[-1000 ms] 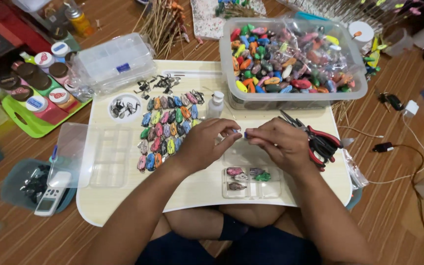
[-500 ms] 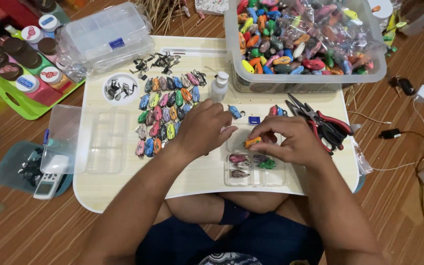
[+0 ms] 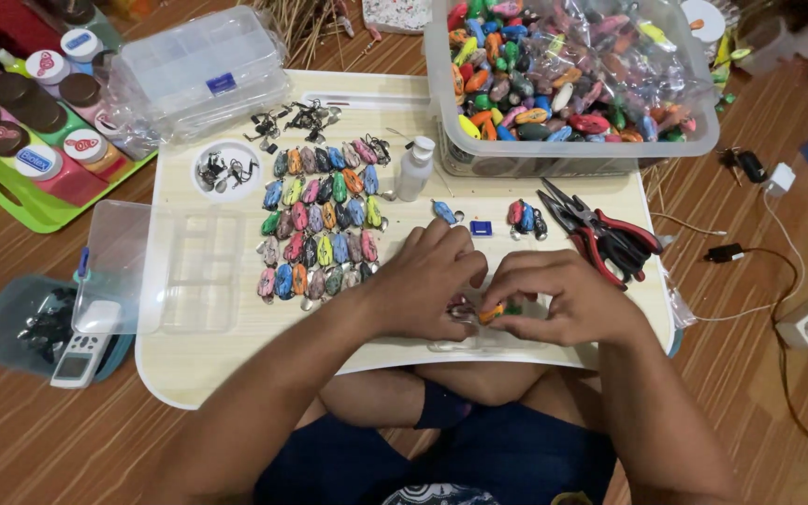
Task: Assembling small colorful fishing lures by attaching components and applying glue
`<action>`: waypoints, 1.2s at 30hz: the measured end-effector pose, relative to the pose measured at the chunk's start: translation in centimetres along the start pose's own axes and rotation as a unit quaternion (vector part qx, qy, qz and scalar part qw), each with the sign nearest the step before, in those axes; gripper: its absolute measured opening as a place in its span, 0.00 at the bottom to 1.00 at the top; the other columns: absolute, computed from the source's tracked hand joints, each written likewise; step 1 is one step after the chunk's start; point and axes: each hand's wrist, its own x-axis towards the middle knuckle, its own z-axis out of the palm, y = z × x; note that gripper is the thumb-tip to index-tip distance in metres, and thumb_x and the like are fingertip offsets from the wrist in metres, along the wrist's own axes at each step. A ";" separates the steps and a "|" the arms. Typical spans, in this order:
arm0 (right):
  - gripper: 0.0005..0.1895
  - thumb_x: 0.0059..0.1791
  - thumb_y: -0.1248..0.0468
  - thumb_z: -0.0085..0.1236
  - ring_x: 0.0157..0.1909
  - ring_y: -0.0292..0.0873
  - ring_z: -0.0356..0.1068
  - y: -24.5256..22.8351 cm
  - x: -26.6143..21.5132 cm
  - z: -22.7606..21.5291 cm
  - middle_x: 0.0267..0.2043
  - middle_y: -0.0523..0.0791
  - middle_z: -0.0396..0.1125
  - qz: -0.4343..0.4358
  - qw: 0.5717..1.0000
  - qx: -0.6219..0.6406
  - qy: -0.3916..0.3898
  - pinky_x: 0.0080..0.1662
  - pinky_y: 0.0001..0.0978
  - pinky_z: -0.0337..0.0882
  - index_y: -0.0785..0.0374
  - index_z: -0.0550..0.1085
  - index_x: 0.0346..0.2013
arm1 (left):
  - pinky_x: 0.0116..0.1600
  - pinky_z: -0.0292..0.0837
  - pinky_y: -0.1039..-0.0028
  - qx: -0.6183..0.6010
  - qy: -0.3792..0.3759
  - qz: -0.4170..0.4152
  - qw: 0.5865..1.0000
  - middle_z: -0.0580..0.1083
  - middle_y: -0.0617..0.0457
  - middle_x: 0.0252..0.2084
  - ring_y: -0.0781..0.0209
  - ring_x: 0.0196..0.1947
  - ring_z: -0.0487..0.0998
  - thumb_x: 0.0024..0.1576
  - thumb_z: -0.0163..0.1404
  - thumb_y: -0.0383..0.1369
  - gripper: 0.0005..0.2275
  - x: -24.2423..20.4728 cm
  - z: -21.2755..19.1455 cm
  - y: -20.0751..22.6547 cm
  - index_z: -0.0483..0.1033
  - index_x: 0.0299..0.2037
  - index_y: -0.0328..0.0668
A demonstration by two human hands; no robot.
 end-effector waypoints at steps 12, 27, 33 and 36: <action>0.06 0.47 0.63 0.64 0.30 0.50 0.72 -2.3 0.3 2.6 0.28 0.47 0.70 0.008 0.989 -0.140 -0.049 0.32 0.38 0.73 0.63 0.78 0.34 | 0.51 0.59 0.60 -0.041 -0.011 -0.014 0.999 0.62 0.53 0.40 0.49 0.46 0.62 0.42 0.59 0.47 0.18 -0.5 -0.1 -1.5 0.68 0.37 0.56; 0.05 0.47 0.60 0.64 0.36 0.46 0.73 -1.5 0.3 3.7 0.32 0.41 0.70 0.024 0.973 -0.218 -0.071 0.36 0.36 0.74 0.56 0.78 0.31 | 0.41 0.72 0.66 0.155 0.303 -0.020 0.940 0.65 0.56 0.36 0.55 0.37 0.72 0.55 0.49 0.31 0.07 0.2 0.2 -4.9 0.70 0.43 0.52; 0.10 0.50 0.58 0.61 0.36 0.52 0.75 -0.2 0.8 2.1 0.35 0.47 0.72 0.009 0.985 -0.161 -0.064 0.38 0.44 0.76 0.58 0.81 0.41 | 0.45 0.75 0.67 0.171 0.257 -0.011 0.951 0.73 0.53 0.48 0.53 0.46 0.77 0.55 0.52 0.25 0.11 0.1 -0.2 -4.3 0.76 0.48 0.45; 0.08 0.46 0.63 0.64 0.26 0.50 0.72 0.6 2.1 -0.8 0.28 0.50 0.73 0.051 0.984 -0.167 0.030 0.32 0.43 0.72 0.63 0.82 0.37 | 0.47 0.73 0.66 0.163 0.219 -0.017 0.962 0.72 0.54 0.57 0.53 0.49 0.75 0.57 0.51 0.24 0.18 -0.1 0.1 -4.1 0.72 0.57 0.49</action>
